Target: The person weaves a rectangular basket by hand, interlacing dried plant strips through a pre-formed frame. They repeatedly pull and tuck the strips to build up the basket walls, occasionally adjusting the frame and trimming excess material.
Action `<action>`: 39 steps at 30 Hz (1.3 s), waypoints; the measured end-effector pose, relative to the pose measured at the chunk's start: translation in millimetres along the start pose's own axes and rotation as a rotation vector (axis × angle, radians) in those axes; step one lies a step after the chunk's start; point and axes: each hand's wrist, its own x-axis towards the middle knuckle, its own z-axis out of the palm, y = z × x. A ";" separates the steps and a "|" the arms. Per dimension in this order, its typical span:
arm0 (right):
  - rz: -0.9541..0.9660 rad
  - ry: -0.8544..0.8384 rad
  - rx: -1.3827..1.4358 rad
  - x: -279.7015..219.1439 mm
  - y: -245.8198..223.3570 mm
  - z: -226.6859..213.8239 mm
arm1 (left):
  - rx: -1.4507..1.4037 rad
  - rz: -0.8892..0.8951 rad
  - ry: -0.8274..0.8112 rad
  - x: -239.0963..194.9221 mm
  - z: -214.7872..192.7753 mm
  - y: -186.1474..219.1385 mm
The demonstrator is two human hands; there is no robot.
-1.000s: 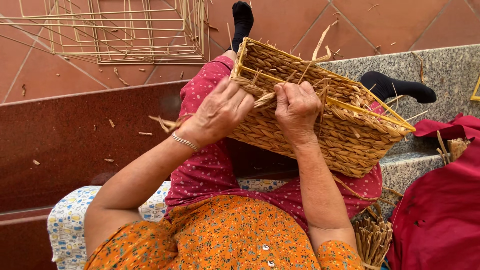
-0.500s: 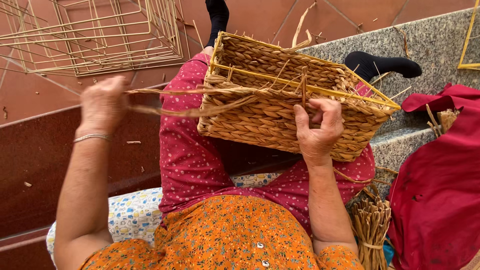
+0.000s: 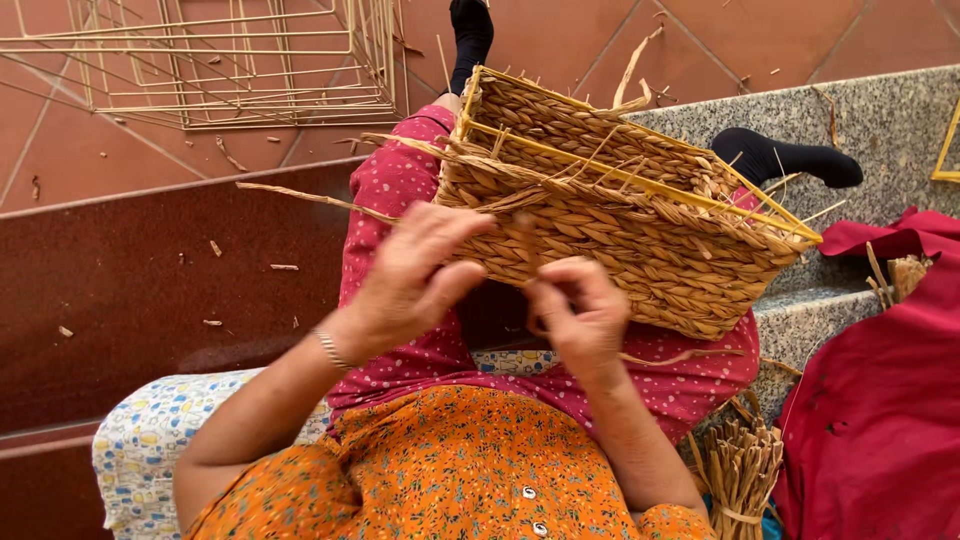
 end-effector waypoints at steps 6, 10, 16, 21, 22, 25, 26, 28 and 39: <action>0.002 -0.267 -0.150 17.1 -11.1 33.2 | -0.723 -0.445 0.069 -4.8 13.3 1.7; -0.079 -0.459 -0.402 19.0 0.2 33.1 | -0.861 -0.567 0.312 -10.9 -8.8 -11.9; -0.017 -0.380 -0.301 4.6 12.7 26.9 | -0.901 -0.364 0.578 -12.9 -44.2 -39.8; -0.183 -0.232 -0.238 0.5 -13.3 13.7 | -0.023 -0.328 0.579 -5.0 -63.9 -48.0; -0.272 -0.231 -0.296 1.2 -20.7 15.7 | 0.151 -0.220 0.572 -2.3 -61.5 -42.6; -0.423 -0.299 -0.412 2.7 -45.5 26.0 | 0.483 0.045 0.353 -3.7 -51.3 -11.6; -0.453 -0.334 -0.441 2.0 -54.2 28.1 | 0.466 0.099 0.166 -10.4 -42.3 5.6; -0.484 -0.343 -0.404 -0.2 -71.1 28.4 | 0.114 0.261 -0.113 -10.3 -28.4 23.1; -0.429 -0.214 -0.260 -1.9 -65.9 15.9 | 0.043 0.041 -0.350 -5.4 -16.9 44.0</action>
